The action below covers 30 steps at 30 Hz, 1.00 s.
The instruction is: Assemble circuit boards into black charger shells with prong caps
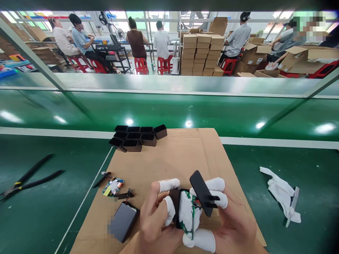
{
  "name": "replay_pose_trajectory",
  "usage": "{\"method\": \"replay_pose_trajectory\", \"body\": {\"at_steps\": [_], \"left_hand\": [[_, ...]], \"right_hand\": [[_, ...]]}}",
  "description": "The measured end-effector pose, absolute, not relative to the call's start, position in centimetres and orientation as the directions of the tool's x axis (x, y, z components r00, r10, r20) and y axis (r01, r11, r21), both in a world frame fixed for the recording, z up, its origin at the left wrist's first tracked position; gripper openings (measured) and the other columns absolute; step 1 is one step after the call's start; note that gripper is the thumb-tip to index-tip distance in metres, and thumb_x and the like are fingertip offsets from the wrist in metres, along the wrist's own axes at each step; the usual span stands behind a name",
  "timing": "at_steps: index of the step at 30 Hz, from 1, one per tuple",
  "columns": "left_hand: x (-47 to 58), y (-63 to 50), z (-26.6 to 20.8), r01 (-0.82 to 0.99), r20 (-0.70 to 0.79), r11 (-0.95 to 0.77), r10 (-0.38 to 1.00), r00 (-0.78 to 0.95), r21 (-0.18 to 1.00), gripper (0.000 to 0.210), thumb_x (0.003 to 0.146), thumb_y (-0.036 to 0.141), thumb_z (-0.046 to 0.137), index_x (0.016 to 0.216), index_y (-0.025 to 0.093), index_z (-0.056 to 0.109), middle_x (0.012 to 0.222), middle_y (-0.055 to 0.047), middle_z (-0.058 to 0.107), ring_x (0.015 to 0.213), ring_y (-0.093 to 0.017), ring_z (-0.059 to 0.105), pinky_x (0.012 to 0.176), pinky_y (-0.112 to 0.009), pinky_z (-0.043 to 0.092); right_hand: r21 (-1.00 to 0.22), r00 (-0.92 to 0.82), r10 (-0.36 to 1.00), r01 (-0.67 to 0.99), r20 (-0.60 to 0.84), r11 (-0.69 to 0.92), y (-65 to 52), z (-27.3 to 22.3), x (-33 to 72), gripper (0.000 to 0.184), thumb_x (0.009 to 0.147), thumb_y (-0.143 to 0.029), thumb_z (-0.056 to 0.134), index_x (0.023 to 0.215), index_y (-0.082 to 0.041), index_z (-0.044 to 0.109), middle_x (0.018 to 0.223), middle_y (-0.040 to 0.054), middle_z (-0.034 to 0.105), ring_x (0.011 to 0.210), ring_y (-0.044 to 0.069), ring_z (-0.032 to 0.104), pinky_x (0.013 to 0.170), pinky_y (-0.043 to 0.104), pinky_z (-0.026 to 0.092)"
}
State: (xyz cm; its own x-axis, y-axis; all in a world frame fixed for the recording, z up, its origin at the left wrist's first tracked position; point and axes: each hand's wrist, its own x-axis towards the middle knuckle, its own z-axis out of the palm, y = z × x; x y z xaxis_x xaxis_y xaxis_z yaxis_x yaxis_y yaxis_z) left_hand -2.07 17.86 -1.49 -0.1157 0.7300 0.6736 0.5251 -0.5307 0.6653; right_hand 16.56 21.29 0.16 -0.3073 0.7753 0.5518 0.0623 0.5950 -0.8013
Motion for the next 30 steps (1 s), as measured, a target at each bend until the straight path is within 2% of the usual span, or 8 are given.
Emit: {"method": "replay_pose_trajectory", "body": {"at_steps": [3, 8, 14, 18, 22, 25, 27, 30], "left_hand": [[-1.4, 17.8, -1.6, 0.519, 0.659, -0.509, 0.737, -0.150, 0.687, 0.023, 0.094, 0.001, 0.065, 0.083, 0.021, 0.063, 0.111, -0.011, 0.067, 0.080, -0.019, 0.069, 0.055, -0.028, 0.054], [-1.5, 17.8, -1.9, 0.513, 0.661, -0.514, 0.735, -0.151, 0.688, 0.026, 0.094, -0.001, 0.062, 0.080, 0.021, 0.058, 0.112, -0.010, 0.066, 0.076, -0.016, 0.066, 0.057, -0.028, 0.057], [-2.8, 17.8, -1.3, 0.560, 0.642, -0.548, 0.766, 0.036, 0.622, 0.024, 0.093, -0.002, 0.067, 0.088, 0.021, 0.063, 0.111, -0.012, 0.068, 0.087, -0.021, 0.073, 0.063, -0.030, 0.062], [-2.0, 18.0, -1.3, 0.523, 0.679, -0.548, 0.729, -0.084, 0.653, 0.025, 0.095, 0.000, 0.064, 0.082, 0.021, 0.059, 0.101, -0.008, 0.065, 0.078, -0.018, 0.066, 0.059, -0.028, 0.058], [-1.2, 17.9, -1.7, 0.506, 0.685, -0.547, 0.717, -0.127, 0.667, 0.029, 0.092, -0.003, 0.064, 0.078, 0.021, 0.054, 0.112, -0.011, 0.066, 0.079, -0.016, 0.062, 0.063, -0.027, 0.058], [-1.2, 17.7, -1.7, 0.500, 0.675, -0.541, 0.727, -0.125, 0.676, 0.030, 0.093, 0.001, 0.070, 0.079, 0.022, 0.053, 0.113, -0.012, 0.065, 0.080, -0.017, 0.062, 0.062, -0.027, 0.057], [-1.3, 17.7, -1.4, 0.486, 0.641, -0.521, 0.759, -0.112, 0.701, 0.030, 0.092, 0.005, 0.077, 0.081, 0.022, 0.055, 0.105, -0.009, 0.064, 0.076, -0.016, 0.061, 0.059, -0.026, 0.054], [-1.6, 17.8, -1.1, 0.441, 0.546, -0.455, 0.832, -0.100, 0.773, 0.030, 0.082, 0.017, 0.092, 0.082, 0.023, 0.063, 0.086, -0.001, 0.058, 0.063, -0.012, 0.051, 0.052, -0.024, 0.047]], "right_hand": [[-0.800, -0.320, 0.770, 0.055, 0.552, 0.597, 21.3, 0.1, 16.5, 0.055, 0.079, -0.022, 0.100, 0.127, -0.028, 0.074, 0.105, 0.0048, 0.071, 0.086, 0.024, 0.073, 0.073, 0.033, 0.064], [-0.807, -0.329, 0.769, 0.034, 0.547, 0.589, 21.6, 1.0, 16.0, 0.055, 0.081, -0.025, 0.099, 0.130, -0.030, 0.076, 0.105, 0.0056, 0.074, 0.082, 0.024, 0.075, 0.071, 0.032, 0.066], [-0.783, -0.292, 0.760, 0.055, 0.580, 0.619, 21.8, 1.7, 15.6, 0.045, 0.085, -0.029, 0.097, 0.125, -0.029, 0.077, 0.098, 0.0054, 0.074, 0.080, 0.023, 0.076, 0.069, 0.030, 0.066], [-0.793, -0.303, 0.765, 0.043, 0.569, 0.607, 21.6, 1.1, 15.7, 0.046, 0.087, -0.029, 0.096, 0.127, -0.028, 0.074, 0.104, 0.0063, 0.073, 0.083, 0.023, 0.075, 0.073, 0.030, 0.065], [-0.801, -0.353, 0.762, 0.057, 0.543, 0.596, 21.4, 0.8, 15.8, 0.040, 0.092, -0.027, 0.091, 0.127, -0.026, 0.072, 0.107, 0.0070, 0.070, 0.084, 0.021, 0.074, 0.073, 0.030, 0.065], [-0.778, -0.341, 0.758, 0.108, 0.556, 0.619, 21.5, 0.9, 15.8, 0.036, 0.092, -0.032, 0.091, 0.121, -0.024, 0.073, 0.103, 0.0069, 0.067, 0.085, 0.021, 0.071, 0.073, 0.030, 0.064], [-0.761, -0.316, 0.764, 0.164, 0.563, 0.628, 21.6, 1.0, 15.9, 0.036, 0.089, -0.038, 0.094, 0.116, -0.024, 0.075, 0.099, 0.0052, 0.065, 0.084, 0.021, 0.068, 0.072, 0.028, 0.064], [-0.761, -0.299, 0.780, 0.206, 0.550, 0.615, 21.7, 1.0, 16.1, 0.038, 0.088, -0.047, 0.093, 0.114, -0.026, 0.075, 0.098, 0.0041, 0.065, 0.085, 0.020, 0.067, 0.074, 0.027, 0.064]]}}
